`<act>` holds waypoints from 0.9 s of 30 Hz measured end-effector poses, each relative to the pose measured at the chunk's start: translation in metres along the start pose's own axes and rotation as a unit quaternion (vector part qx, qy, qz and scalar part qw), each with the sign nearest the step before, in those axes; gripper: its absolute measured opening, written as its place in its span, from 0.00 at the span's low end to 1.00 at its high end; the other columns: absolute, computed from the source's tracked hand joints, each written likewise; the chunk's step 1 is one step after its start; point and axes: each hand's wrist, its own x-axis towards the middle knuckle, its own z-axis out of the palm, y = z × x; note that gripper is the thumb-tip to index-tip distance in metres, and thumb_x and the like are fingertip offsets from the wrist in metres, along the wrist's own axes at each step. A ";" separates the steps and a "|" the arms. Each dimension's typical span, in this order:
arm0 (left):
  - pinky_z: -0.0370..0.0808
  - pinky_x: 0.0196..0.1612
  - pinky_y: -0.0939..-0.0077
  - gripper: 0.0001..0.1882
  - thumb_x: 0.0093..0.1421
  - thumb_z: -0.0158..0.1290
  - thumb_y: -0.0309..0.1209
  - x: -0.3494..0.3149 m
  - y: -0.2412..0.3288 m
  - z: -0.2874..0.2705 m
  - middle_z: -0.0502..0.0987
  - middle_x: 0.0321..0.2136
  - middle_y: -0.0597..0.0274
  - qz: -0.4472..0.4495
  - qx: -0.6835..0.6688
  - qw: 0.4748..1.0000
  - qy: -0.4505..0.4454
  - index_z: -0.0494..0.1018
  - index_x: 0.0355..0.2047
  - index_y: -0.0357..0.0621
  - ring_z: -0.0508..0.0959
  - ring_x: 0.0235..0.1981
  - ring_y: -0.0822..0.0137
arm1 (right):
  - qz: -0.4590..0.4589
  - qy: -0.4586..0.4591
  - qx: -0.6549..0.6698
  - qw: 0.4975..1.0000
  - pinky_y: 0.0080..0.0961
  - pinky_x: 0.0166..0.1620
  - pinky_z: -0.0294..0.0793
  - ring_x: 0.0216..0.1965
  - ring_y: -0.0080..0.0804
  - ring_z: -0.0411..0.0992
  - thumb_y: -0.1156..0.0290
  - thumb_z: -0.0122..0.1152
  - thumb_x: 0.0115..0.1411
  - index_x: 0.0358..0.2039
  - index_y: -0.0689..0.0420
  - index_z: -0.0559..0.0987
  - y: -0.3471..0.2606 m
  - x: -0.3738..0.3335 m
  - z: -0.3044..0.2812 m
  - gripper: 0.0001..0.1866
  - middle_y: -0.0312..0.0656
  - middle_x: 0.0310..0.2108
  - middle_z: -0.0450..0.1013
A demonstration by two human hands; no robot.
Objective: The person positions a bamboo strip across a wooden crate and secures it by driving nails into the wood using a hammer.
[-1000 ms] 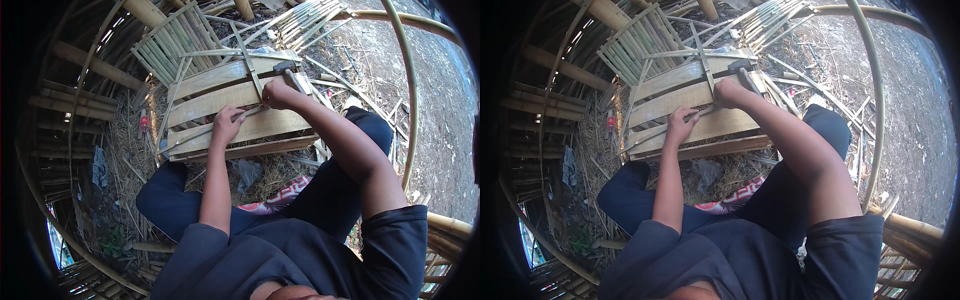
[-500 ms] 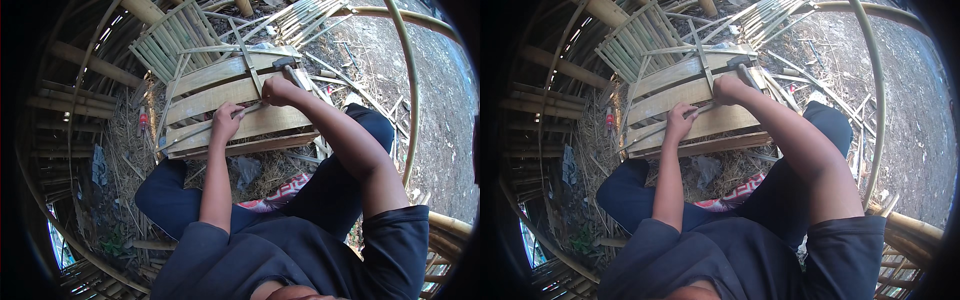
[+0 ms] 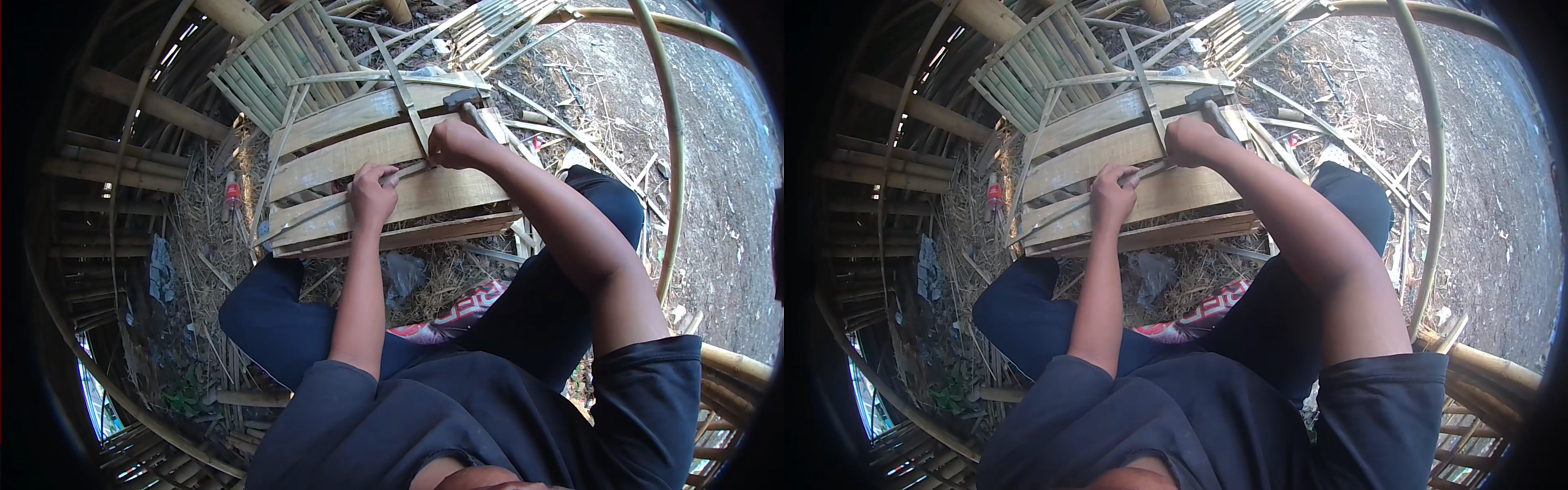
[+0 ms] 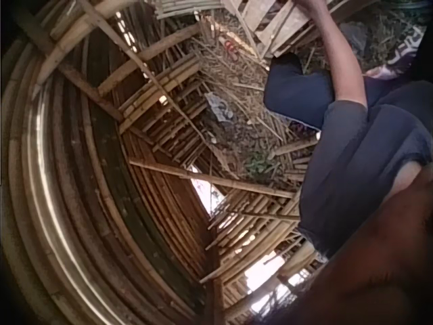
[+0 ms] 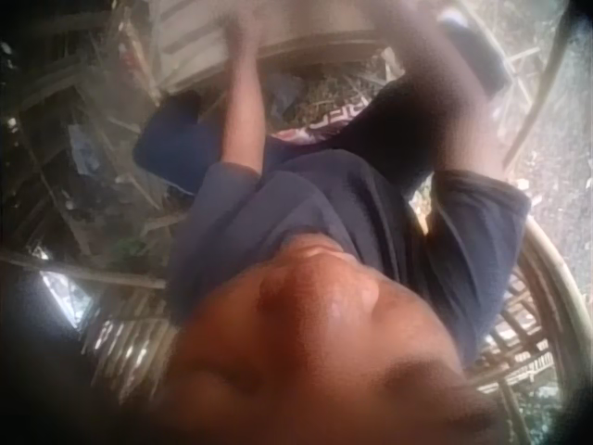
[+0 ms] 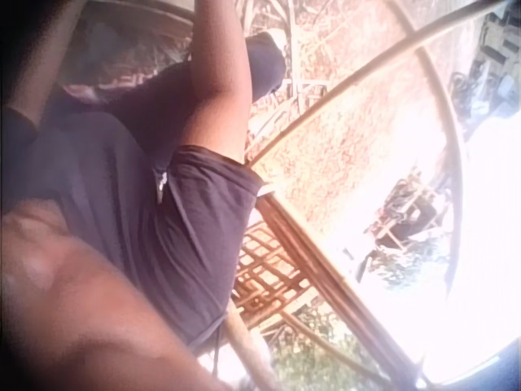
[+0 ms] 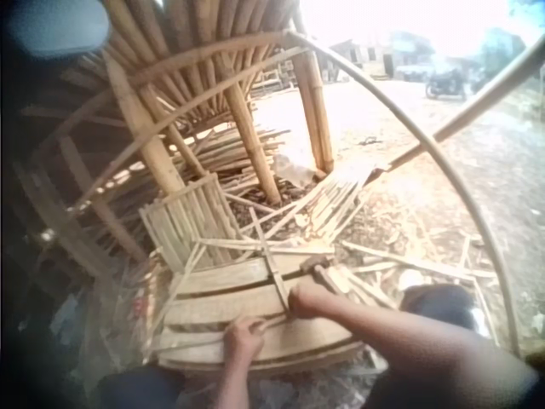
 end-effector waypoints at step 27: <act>0.55 0.73 0.47 0.43 0.50 0.71 0.39 0.065 0.015 0.009 0.69 0.66 0.55 0.274 -0.035 0.952 -0.135 0.68 0.66 0.52 0.65 0.70 0.53 | 0.007 0.066 -0.028 0.997 0.39 0.42 0.82 0.38 0.51 0.82 0.74 0.74 0.45 0.37 0.58 0.87 0.011 -0.005 -0.003 0.15 0.51 0.34 0.82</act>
